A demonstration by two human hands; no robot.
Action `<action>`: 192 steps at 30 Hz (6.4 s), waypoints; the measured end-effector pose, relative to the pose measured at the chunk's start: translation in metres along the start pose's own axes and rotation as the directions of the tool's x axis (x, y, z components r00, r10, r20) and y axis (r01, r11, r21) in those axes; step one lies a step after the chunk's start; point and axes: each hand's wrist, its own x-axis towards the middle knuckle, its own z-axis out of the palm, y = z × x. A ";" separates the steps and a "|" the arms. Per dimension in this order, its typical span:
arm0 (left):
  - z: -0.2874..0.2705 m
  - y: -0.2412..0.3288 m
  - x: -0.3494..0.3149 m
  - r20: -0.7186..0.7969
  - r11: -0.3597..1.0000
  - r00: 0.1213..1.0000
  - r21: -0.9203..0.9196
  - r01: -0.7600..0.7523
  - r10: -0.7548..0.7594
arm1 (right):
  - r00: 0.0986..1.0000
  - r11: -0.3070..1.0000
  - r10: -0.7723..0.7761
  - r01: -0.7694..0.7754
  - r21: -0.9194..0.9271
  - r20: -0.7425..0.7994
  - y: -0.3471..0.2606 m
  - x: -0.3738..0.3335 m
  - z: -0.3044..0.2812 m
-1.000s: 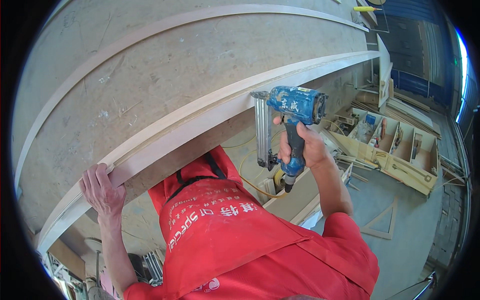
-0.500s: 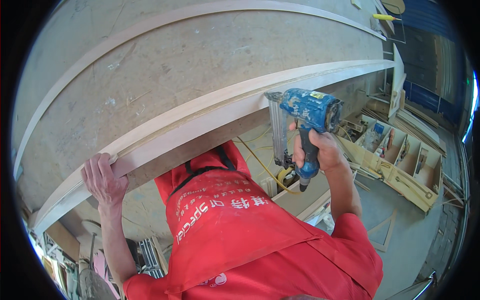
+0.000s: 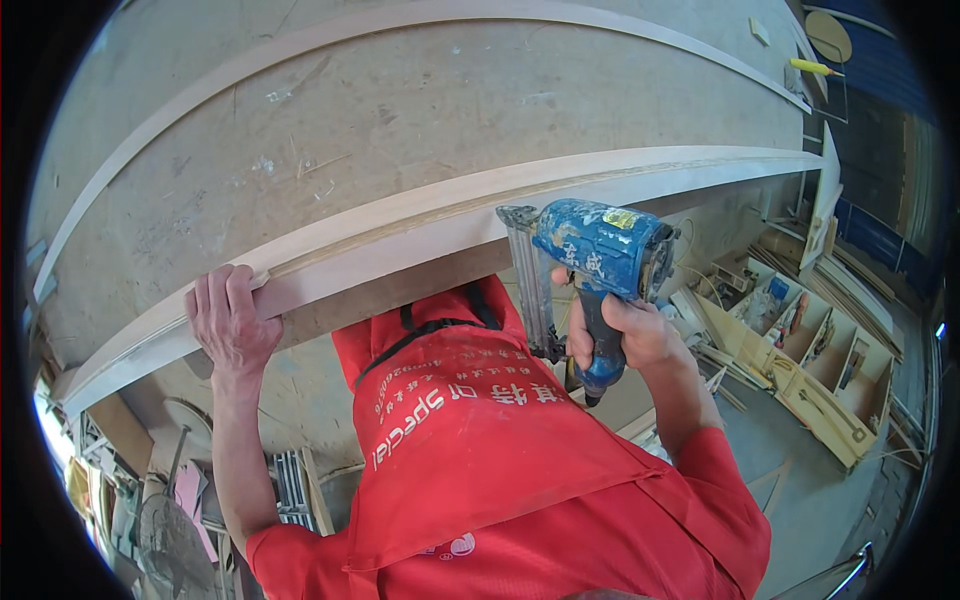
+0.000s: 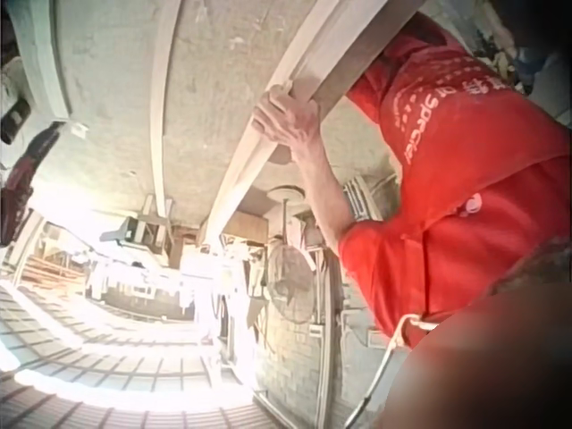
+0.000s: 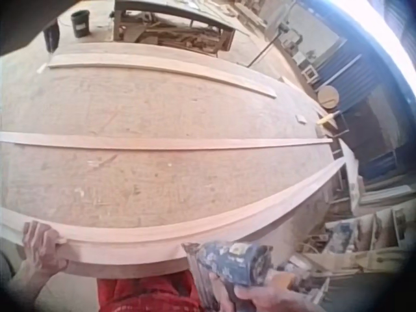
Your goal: Using a nail gun to attach wooden trim pieces to a large curved wooden frame on a production floor.
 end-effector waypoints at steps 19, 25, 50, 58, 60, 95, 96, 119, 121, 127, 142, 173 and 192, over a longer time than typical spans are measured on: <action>0.022 0.024 -0.037 0.126 0.998 0.992 -0.057 0.018 -0.010 | 0.982 0.997 -0.079 0.077 -0.013 -0.169 0.055 -0.012 -0.010; -0.014 -0.137 -0.119 0.125 1.000 0.992 -0.019 0.015 -0.013 | 0.971 0.987 -0.138 0.152 0.058 -0.193 0.115 0.027 0.095; -0.020 -0.252 -0.168 0.065 1.000 0.998 -0.016 0.017 -0.016 | 0.985 0.995 -0.094 0.098 0.016 -0.143 0.141 0.101 0.221; -0.012 -0.245 -0.161 0.074 1.000 0.997 -0.010 -0.001 0.001 | 0.988 0.996 -0.084 0.086 0.006 -0.129 0.135 0.095 0.203; -0.011 -0.241 -0.159 0.074 1.000 0.997 -0.014 0.001 0.000 | 0.989 0.997 -0.075 0.077 0.014 -0.130 0.135 0.092 0.200; -0.023 -0.251 -0.171 0.064 1.000 0.998 -0.001 0.012 -0.012 | 0.993 1.000 -0.026 0.025 -0.011 -0.111 0.146 0.099 0.227; -0.023 -0.252 -0.174 0.065 1.000 0.998 -0.005 0.015 -0.014 | 0.992 0.999 -0.040 0.038 -0.022 -0.122 0.149 0.101 0.231; -0.094 -0.520 -0.319 0.111 0.999 0.994 -0.033 0.002 0.002 | 0.961 0.988 -0.149 0.155 0.007 -0.234 0.259 0.196 0.485; -0.091 -0.525 -0.322 0.118 1.000 0.993 -0.026 0.004 -0.001 | 0.958 0.990 -0.144 0.137 -0.044 -0.248 0.258 0.198 0.489; -0.093 -0.532 -0.326 0.087 1.000 0.996 0.002 -0.012 0.012 | 0.954 0.990 -0.133 0.118 -0.071 -0.267 0.260 0.194 0.503; -0.095 -0.521 -0.332 0.041 1.000 0.999 -0.025 0.009 -0.008 | 0.988 0.996 -0.078 0.081 0.021 -0.134 0.264 0.184 0.525; -0.115 -0.609 -0.380 0.080 0.996 0.997 -0.085 0.002 0.004 | 0.982 0.996 -0.064 0.053 -0.066 -0.177 0.311 0.237 0.673; -0.167 -0.860 -0.513 0.048 0.999 0.999 -0.051 -0.005 0.007 | 0.982 0.988 -0.127 0.138 0.073 -0.139 0.426 0.334 0.901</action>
